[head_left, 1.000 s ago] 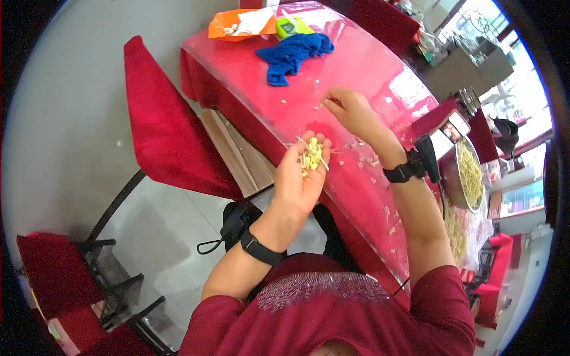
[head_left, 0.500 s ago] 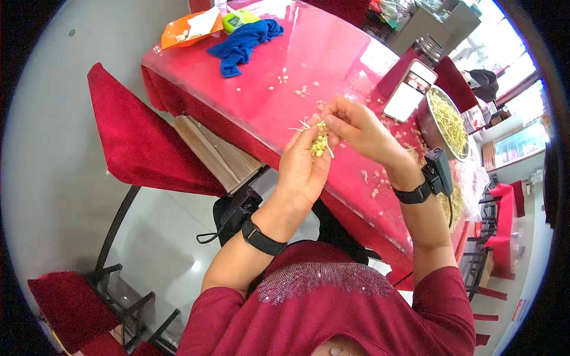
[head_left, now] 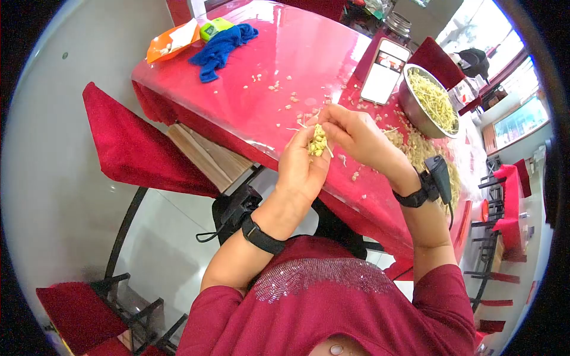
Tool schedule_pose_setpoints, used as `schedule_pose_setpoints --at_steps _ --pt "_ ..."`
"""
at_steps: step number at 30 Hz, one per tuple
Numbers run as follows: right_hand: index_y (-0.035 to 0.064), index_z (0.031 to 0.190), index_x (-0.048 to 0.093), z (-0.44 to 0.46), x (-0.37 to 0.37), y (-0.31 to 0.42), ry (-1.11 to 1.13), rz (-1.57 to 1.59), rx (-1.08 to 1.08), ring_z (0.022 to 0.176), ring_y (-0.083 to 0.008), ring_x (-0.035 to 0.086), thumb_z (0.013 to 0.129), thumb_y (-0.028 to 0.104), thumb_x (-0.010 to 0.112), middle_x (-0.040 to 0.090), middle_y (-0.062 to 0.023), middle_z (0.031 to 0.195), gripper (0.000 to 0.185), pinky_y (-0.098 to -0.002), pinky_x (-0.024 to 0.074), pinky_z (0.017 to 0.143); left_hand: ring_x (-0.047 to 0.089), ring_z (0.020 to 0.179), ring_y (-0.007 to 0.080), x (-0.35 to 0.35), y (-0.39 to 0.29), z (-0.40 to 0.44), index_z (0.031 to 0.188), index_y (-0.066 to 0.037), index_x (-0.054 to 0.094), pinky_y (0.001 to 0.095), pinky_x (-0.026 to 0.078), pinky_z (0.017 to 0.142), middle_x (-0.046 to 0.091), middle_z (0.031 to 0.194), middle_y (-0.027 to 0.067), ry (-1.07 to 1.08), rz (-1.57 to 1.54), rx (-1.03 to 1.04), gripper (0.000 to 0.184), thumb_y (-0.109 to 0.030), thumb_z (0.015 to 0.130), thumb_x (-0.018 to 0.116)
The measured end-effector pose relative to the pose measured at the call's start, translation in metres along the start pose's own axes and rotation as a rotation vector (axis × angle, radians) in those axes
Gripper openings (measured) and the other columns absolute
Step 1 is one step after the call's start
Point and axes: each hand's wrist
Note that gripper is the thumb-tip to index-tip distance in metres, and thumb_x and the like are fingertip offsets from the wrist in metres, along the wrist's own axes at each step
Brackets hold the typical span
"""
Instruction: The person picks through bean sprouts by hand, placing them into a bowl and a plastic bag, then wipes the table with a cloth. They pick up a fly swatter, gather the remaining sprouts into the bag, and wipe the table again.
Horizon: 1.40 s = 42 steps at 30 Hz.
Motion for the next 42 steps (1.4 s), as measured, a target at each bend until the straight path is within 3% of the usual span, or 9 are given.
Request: schedule_pose_setpoints --at_steps 2,13,19,25,31,36,39,41,42 --pt "0.0015 0.087 0.048 -0.006 0.000 -0.004 -0.093 0.073 -0.036 0.072 -0.0384 0.055 0.079 0.009 0.049 0.055 -0.0193 0.070 0.010 -0.0392 0.0435 0.058 0.054 0.085 0.0143 -0.001 0.007 0.002 0.095 0.001 0.052 0.0247 0.046 0.075 0.055 0.093 0.0073 -0.006 0.004 -0.031 0.014 -0.006 0.083 0.047" --pt "0.0009 0.088 0.049 -0.055 -0.021 -0.023 -0.346 0.394 0.189 0.062 -0.0141 0.059 0.080 0.010 0.054 0.058 -0.0097 0.067 0.013 -0.0279 0.0459 0.055 0.058 0.080 0.0197 0.014 0.055 0.019 0.091 -0.002 0.053 0.0300 0.050 0.069 0.058 0.084 0.0087 -0.092 0.104 -0.204 0.014 -0.011 0.082 0.048" --pt "0.0012 0.084 0.052 -0.097 -0.059 -0.002 -0.848 0.183 -0.103 0.063 -0.0148 0.055 0.074 -0.002 0.057 0.056 -0.0081 0.072 0.012 -0.0265 0.0458 0.055 0.055 0.081 0.0240 0.070 0.085 0.045 0.100 0.001 0.045 0.0331 0.050 0.076 0.054 0.088 0.0134 0.002 0.127 -0.234 0.018 -0.005 0.083 0.043" --pt "-0.0004 0.083 0.055 -0.120 -0.089 0.021 -0.660 0.126 -0.484 0.064 -0.0233 0.058 0.069 -0.002 0.061 0.057 -0.0123 0.076 0.016 -0.0298 0.0477 0.054 0.055 0.077 0.0241 0.155 0.144 0.111 0.088 0.001 0.047 0.0330 0.049 0.072 0.053 0.080 0.0139 0.237 0.275 -0.193 0.010 -0.005 0.081 0.047" --pt "0.0052 0.087 0.054 -0.129 -0.104 0.021 -0.698 0.213 -0.528 0.059 -0.0194 0.057 0.065 -0.007 0.061 0.058 -0.0091 0.075 0.026 -0.0277 0.0457 0.049 0.052 0.078 0.0189 0.190 0.214 0.159 0.088 -0.004 0.051 0.0322 0.041 0.074 0.053 0.083 0.0078 0.341 1.078 -0.153 0.020 -0.020 0.076 0.055" --pt "0.0041 0.087 0.053 -0.126 -0.106 0.021 -0.716 0.154 -0.633 0.055 -0.0192 0.055 0.066 -0.004 0.062 0.058 -0.0092 0.074 0.024 -0.0266 0.0439 0.045 0.052 0.084 0.0187 0.179 0.220 0.169 0.100 -0.002 0.052 0.0340 0.042 0.075 0.055 0.094 0.0096 0.451 1.001 0.004 0.032 -0.025 0.077 0.055" --pt "0.0035 0.086 0.053 -0.128 -0.110 0.021 -0.728 0.156 -0.633 0.054 -0.0192 0.054 0.066 -0.004 0.063 0.058 -0.0094 0.073 0.023 -0.0267 0.0436 0.044 0.053 0.086 0.0214 0.167 0.206 0.170 0.100 -0.004 0.055 0.0349 0.042 0.076 0.056 0.098 0.0121 0.485 1.383 0.252 0.032 -0.023 0.074 0.056" --pt "0.0033 0.086 0.052 -0.130 -0.113 0.020 -0.743 0.161 -0.624 0.053 -0.0191 0.054 0.066 -0.003 0.063 0.058 -0.0096 0.073 0.023 -0.0268 0.0437 0.045 0.052 0.091 0.0266 0.151 0.197 0.187 0.098 -0.006 0.057 0.0355 0.041 0.079 0.056 0.101 0.0155 0.846 2.211 0.750 0.030 -0.019 0.072 0.057" --pt "0.0031 0.086 0.053 -0.130 -0.114 0.019 -0.766 0.166 -0.616 0.054 -0.0193 0.054 0.066 -0.003 0.063 0.058 -0.0095 0.073 0.023 -0.0269 0.0439 0.045 0.050 0.095 0.0317 0.146 0.195 0.185 0.096 -0.008 0.059 0.0358 0.040 0.082 0.053 0.103 0.0184 0.931 2.221 0.673 0.029 -0.015 0.068 0.058"
Point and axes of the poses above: each hand's wrist, its own z-axis towards the middle knuckle, its own x-axis out of the palm, y = z × x
